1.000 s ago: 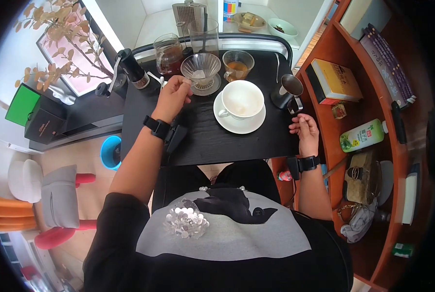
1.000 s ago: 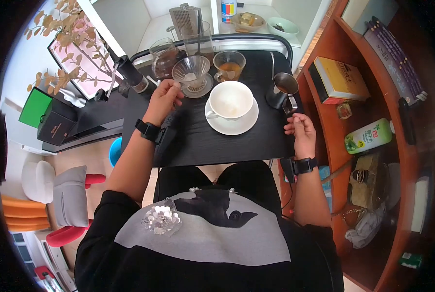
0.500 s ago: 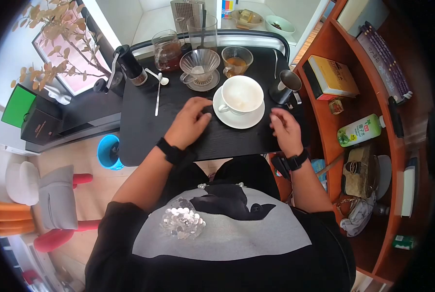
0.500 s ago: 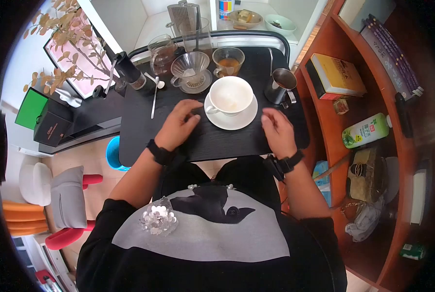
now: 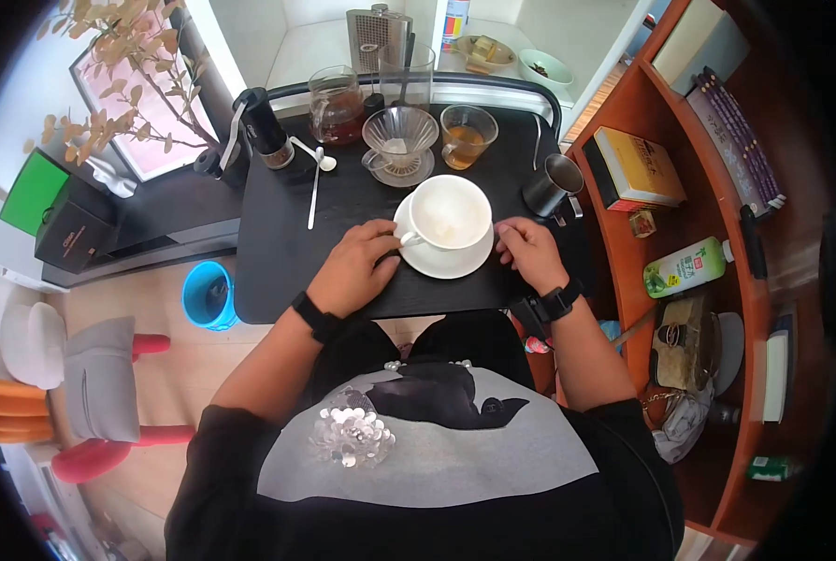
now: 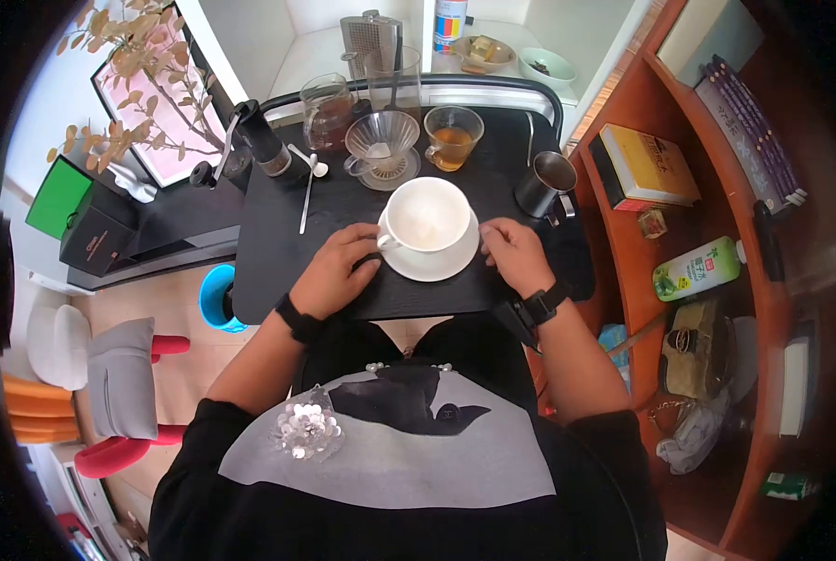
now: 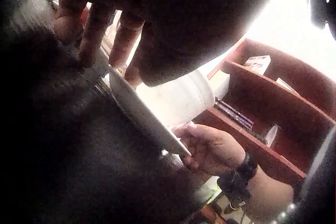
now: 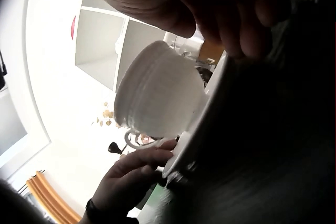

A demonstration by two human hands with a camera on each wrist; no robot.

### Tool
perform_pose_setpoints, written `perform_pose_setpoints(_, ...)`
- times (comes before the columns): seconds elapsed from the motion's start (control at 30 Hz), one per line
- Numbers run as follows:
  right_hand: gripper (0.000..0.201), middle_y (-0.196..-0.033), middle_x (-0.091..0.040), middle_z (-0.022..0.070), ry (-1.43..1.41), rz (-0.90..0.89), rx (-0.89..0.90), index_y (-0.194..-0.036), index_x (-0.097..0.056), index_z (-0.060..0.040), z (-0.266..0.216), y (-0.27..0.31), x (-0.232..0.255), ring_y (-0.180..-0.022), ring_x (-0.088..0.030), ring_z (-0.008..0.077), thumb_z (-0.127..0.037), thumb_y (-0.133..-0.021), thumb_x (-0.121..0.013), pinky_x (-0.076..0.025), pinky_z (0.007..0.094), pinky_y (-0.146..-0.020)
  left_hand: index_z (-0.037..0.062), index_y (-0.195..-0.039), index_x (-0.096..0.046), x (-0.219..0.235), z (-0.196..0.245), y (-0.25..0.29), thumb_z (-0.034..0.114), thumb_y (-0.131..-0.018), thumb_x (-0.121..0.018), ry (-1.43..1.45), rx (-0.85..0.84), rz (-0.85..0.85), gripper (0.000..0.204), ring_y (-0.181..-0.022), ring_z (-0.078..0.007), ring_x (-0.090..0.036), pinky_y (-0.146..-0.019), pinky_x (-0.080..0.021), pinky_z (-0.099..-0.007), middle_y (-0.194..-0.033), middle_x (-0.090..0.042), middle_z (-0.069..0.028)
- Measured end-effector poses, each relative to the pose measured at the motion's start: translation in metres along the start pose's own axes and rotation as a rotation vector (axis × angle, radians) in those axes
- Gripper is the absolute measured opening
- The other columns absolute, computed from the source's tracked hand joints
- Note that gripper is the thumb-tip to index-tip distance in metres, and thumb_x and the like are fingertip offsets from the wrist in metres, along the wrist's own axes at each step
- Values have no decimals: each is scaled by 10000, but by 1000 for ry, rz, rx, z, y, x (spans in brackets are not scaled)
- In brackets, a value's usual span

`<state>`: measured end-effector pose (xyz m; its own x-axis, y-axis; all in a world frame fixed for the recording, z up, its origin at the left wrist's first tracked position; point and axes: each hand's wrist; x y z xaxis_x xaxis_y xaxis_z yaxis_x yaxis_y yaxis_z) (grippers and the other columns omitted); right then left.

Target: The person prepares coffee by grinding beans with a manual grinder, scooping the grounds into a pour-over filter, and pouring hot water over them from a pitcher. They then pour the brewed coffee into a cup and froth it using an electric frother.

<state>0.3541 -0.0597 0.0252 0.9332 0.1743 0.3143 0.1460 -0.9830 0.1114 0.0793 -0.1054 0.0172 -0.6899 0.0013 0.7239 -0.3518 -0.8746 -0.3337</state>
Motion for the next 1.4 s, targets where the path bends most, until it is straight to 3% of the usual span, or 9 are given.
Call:
perform_pose_setpoints(0.2,234,-691,-546,-13,14,21,133,-1030,-591,-40,-20,-42,-4,-563,-489,53,-200,-877,-513,-374,183,-475,22,-1016,-574,8,1,25,44,-745,-590,30,106,77,272,-1058,-303,-489,-889,-408,-357,-1126,-528,-138)
perform_pose_setpoints(0.27,290,-763,-567,-2,-19,-150,79,-1116,-551,-32,-34,-57,-10,-642,-516,57,-189,-874,-517,-422,196,-553,22,-1005,-578,7,-4,31,37,-743,-589,59,108,96,263,-1053,-299,-495,-888,-406,-353,-1116,-534,-136)
perform_pose_setpoints(0.37,364,-864,-609,51,-71,-176,159,-1164,-516,-1,-21,-90,-25,-713,-566,89,-179,-850,-559,-456,221,-633,20,-975,-588,7,-8,38,25,-738,-587,91,111,138,236,-1033,-292,-511,-882,-407,-346,-1084,-552,-133)
perform_pose_setpoints(0.4,407,-945,-608,76,-59,-224,86,-1213,-485,-5,-23,-94,-26,-803,-573,100,-181,-853,-555,-458,227,-705,17,-955,-594,7,-9,38,19,-736,-585,109,93,154,219,-1017,-288,-521,-875,-410,-343,-1061,-565,-130)
perform_pose_setpoints(0.63,454,-1072,-565,48,-93,-391,22,-1292,-394,-16,-30,-102,-30,-948,-530,79,-182,-887,-515,-431,220,-807,-2,-869,-602,6,-7,36,20,-728,-582,171,105,187,145,-935,-291,-544,-836,-426,-347,-964,-585,-131)
perform_pose_setpoints(0.83,446,-930,-569,7,-36,-397,63,-1282,-405,-30,-27,-106,-24,-801,-522,50,-217,-893,-515,-423,192,-687,-4,-860,-601,6,-8,36,16,-725,-577,178,110,187,139,-926,-291,-544,-829,-428,-348,-948,-586,-132)
perform_pose_setpoints(1.0,370,-653,-514,-2,-64,-232,22,-1116,-508,-41,-20,-102,-17,-558,-492,69,-311,-866,-546,-400,212,-491,0,-860,-603,6,-8,36,20,-726,-574,167,116,178,138,-931,-289,-542,-829,-427,-350,-945,-585,-129)
perform_pose_setpoints(1.23,264,-615,-514,-16,-70,-95,-19,-984,-527,-72,-21,-103,-18,-535,-506,71,-313,-875,-535,-414,208,-485,2,-865,-596,5,-9,37,3,-737,-566,169,124,181,131,-954,-270,-544,-844,-418,-338,-952,-596,-122)
perform_pose_setpoints(1.4,247,-731,-542,32,-293,-53,-109,-959,-515,-72,-21,-101,-18,-598,-553,122,-307,-885,-516,-443,239,-517,0,-863,-596,6,-8,37,-2,-745,-557,208,124,189,124,-931,-262,-553,-835,-422,-330,-927,-602,-115)
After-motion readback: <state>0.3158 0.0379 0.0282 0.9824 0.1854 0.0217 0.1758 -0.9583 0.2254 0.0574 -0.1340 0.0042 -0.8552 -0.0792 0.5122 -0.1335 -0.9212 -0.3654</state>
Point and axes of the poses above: each hand's wrist, its own y-axis away from the middle knuckle, its own x-axis out of the back of the hand, z = x × y
